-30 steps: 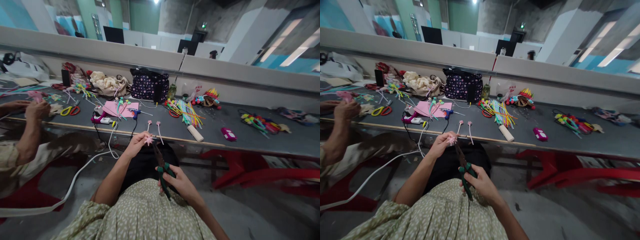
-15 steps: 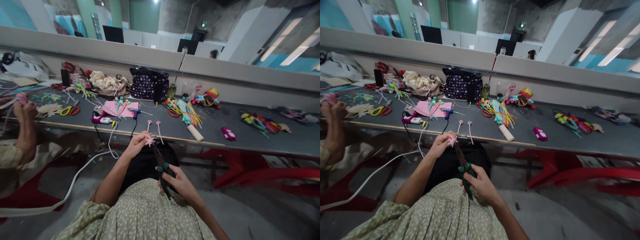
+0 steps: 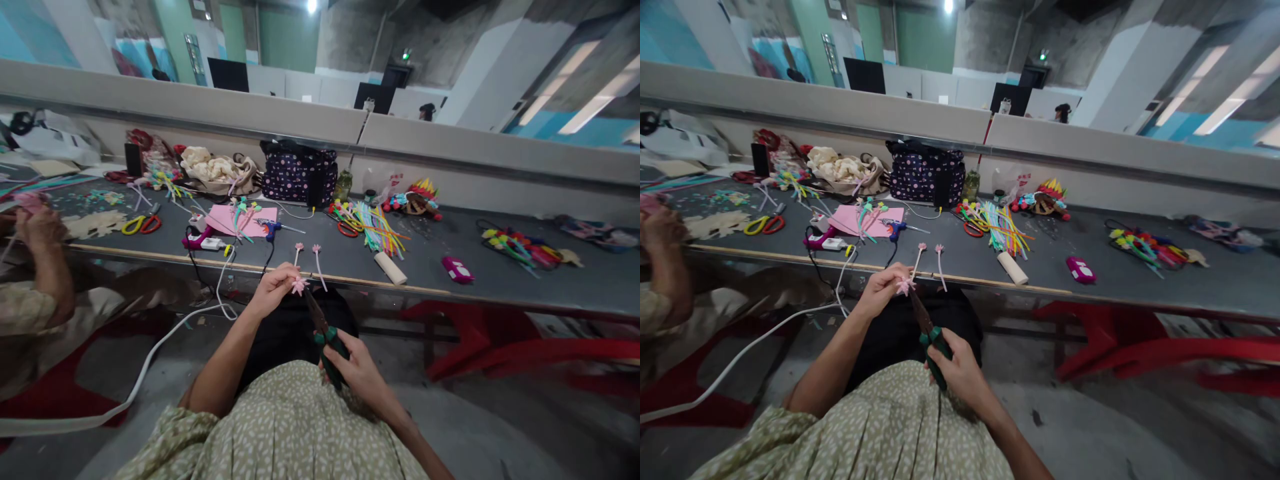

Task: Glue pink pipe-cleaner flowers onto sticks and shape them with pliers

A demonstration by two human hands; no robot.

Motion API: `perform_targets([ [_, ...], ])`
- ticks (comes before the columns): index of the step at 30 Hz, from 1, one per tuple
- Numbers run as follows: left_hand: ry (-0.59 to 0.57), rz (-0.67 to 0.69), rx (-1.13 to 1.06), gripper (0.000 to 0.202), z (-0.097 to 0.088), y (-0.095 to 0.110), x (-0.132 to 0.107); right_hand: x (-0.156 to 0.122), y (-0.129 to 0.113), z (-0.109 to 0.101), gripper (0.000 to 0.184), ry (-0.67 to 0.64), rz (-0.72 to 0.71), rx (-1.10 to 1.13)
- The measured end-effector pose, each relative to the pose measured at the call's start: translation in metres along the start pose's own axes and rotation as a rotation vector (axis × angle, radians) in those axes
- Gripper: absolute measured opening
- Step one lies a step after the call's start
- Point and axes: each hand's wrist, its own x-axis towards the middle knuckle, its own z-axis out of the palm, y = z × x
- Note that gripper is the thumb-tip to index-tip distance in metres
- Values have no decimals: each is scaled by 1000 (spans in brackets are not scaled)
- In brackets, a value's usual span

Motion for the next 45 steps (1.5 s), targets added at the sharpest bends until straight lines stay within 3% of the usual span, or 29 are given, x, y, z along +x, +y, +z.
perform_targets([
  [7,17,-38,-78,24,2,-8,-2,2,1,-4,47,-69,7,40],
  [12,138,-114,-235,23,2,-16,-5,-1,-2,-6,49,-135,10,111],
  [17,262,-180,-390,25,2,-21,-5,-2,0,-6,52,-111,34,128],
  [22,305,-207,-516,22,4,-18,-4,-1,4,-6,55,-101,40,146],
  [28,355,-314,-577,33,9,-10,-3,2,11,-6,54,-90,35,157],
  [45,415,-297,-676,25,15,-7,-2,5,14,-4,52,-120,31,170],
])
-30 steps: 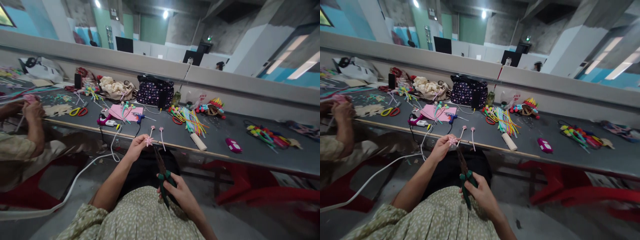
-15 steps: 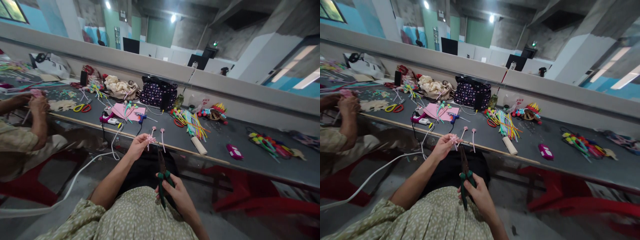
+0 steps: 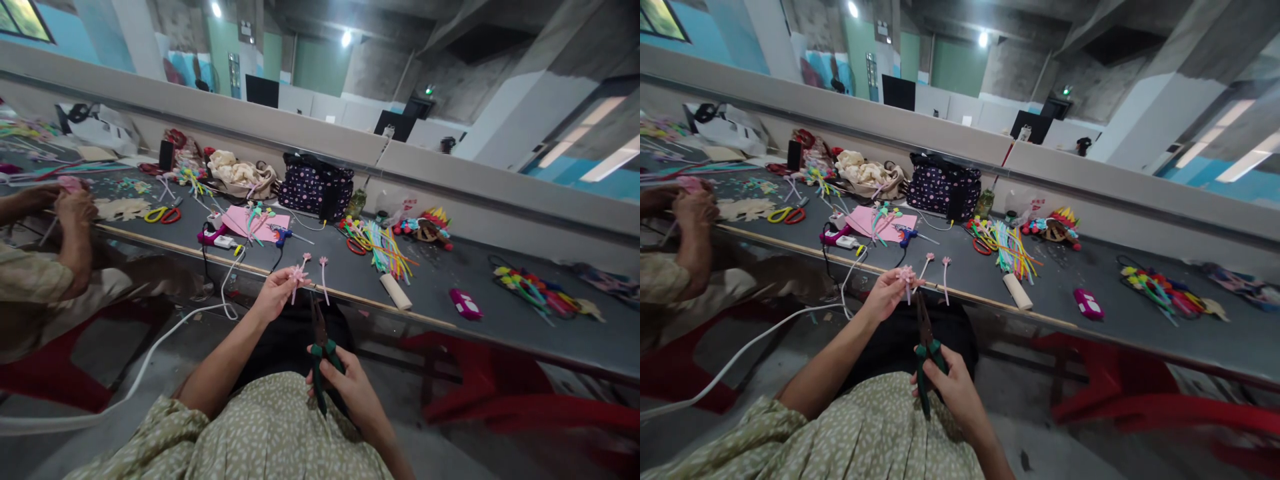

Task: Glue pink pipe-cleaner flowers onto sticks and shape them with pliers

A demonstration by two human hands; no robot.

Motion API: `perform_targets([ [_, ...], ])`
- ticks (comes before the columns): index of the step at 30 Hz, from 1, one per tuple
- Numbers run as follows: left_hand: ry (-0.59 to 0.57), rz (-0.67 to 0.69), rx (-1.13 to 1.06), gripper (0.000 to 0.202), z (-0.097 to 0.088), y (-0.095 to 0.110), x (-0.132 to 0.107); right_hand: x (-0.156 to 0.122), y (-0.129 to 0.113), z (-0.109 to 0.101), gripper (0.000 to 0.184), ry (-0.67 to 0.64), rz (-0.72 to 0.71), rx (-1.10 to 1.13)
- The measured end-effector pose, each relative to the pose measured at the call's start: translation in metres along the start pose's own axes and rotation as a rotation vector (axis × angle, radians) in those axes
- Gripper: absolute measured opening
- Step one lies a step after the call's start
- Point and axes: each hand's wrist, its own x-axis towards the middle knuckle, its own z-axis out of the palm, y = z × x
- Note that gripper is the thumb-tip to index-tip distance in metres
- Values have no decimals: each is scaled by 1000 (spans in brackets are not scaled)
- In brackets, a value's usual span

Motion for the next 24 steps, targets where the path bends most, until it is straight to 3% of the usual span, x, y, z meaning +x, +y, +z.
perform_targets([
  [9,-131,138,155,10,-8,-2,2,-5,-4,2,52,-46,12,41],
  [16,-219,185,287,9,-8,1,1,-6,-3,2,53,-101,39,67],
  [24,-308,230,280,11,-6,3,1,-7,-4,0,52,-154,69,116],
])
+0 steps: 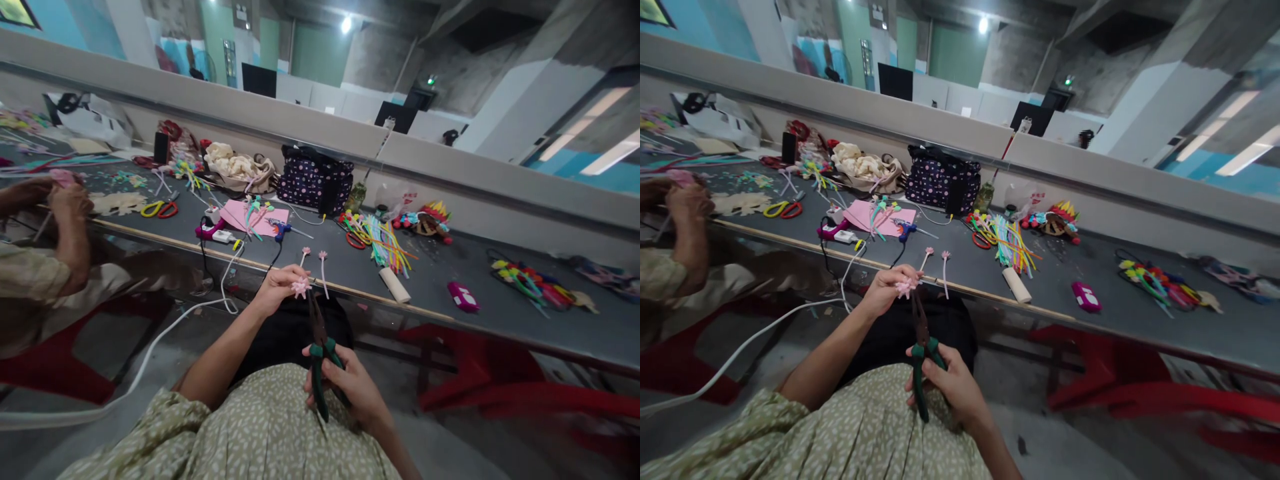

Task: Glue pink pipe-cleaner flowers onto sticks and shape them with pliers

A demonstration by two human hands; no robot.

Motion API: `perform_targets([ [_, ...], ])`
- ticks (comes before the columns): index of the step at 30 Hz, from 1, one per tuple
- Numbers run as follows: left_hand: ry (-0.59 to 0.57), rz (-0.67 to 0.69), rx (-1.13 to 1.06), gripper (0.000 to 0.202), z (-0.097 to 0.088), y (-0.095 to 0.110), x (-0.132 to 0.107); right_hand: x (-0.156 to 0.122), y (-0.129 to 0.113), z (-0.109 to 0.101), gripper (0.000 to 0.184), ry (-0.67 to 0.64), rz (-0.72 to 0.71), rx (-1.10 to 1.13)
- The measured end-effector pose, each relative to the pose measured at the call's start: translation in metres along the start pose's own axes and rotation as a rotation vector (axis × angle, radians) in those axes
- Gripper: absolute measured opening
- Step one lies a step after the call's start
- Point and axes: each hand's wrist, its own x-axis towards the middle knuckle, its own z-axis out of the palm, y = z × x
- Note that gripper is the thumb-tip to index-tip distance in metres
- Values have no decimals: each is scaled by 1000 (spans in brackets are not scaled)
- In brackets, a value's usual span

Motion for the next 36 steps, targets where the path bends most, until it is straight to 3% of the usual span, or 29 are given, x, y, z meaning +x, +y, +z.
perform_targets([
  [15,-58,18,133,11,0,8,2,-1,-1,-1,54,43,-30,-71],
  [24,-58,50,232,9,-2,9,3,-1,-5,2,57,146,-81,-201],
  [36,-23,7,199,13,1,8,2,4,-1,6,54,288,-97,-259],
])
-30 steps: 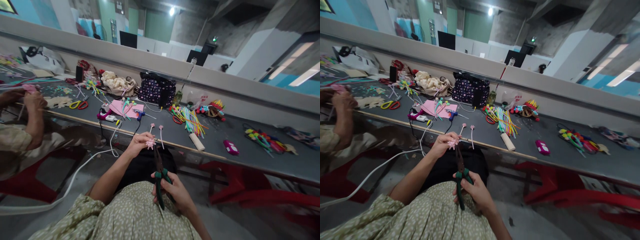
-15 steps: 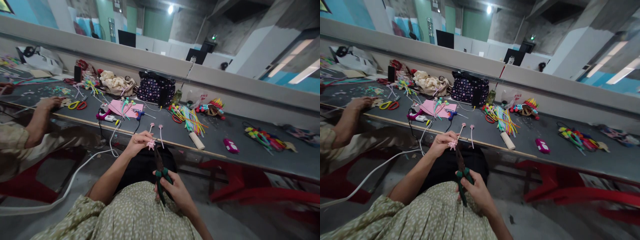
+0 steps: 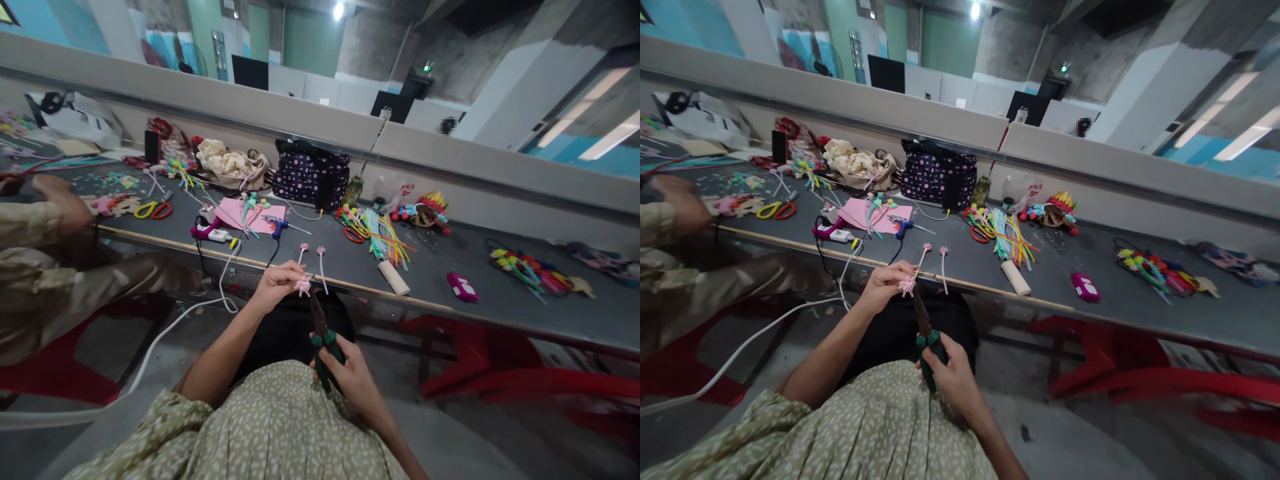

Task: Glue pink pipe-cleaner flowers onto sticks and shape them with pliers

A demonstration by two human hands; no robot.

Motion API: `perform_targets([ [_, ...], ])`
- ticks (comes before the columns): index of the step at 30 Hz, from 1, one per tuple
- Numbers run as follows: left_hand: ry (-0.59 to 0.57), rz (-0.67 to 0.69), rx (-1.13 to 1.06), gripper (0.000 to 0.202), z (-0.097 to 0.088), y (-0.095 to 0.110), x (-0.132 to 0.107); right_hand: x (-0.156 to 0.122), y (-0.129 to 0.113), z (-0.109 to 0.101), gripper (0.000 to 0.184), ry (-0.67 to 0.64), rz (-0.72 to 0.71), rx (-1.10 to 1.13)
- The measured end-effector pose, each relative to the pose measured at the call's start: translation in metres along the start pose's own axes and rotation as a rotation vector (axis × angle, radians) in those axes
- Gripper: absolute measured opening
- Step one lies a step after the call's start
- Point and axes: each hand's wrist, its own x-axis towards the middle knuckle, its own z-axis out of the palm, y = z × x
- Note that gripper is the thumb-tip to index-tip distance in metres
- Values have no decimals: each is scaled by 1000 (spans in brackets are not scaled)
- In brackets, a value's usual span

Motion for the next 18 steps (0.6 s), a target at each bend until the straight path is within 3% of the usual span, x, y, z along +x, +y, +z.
perform_targets([
  [9,2,-20,-27,12,0,-3,-1,-3,-3,-7,54,-140,14,68],
  [18,11,-20,9,12,1,1,-1,-2,-4,-3,57,-28,9,5],
])
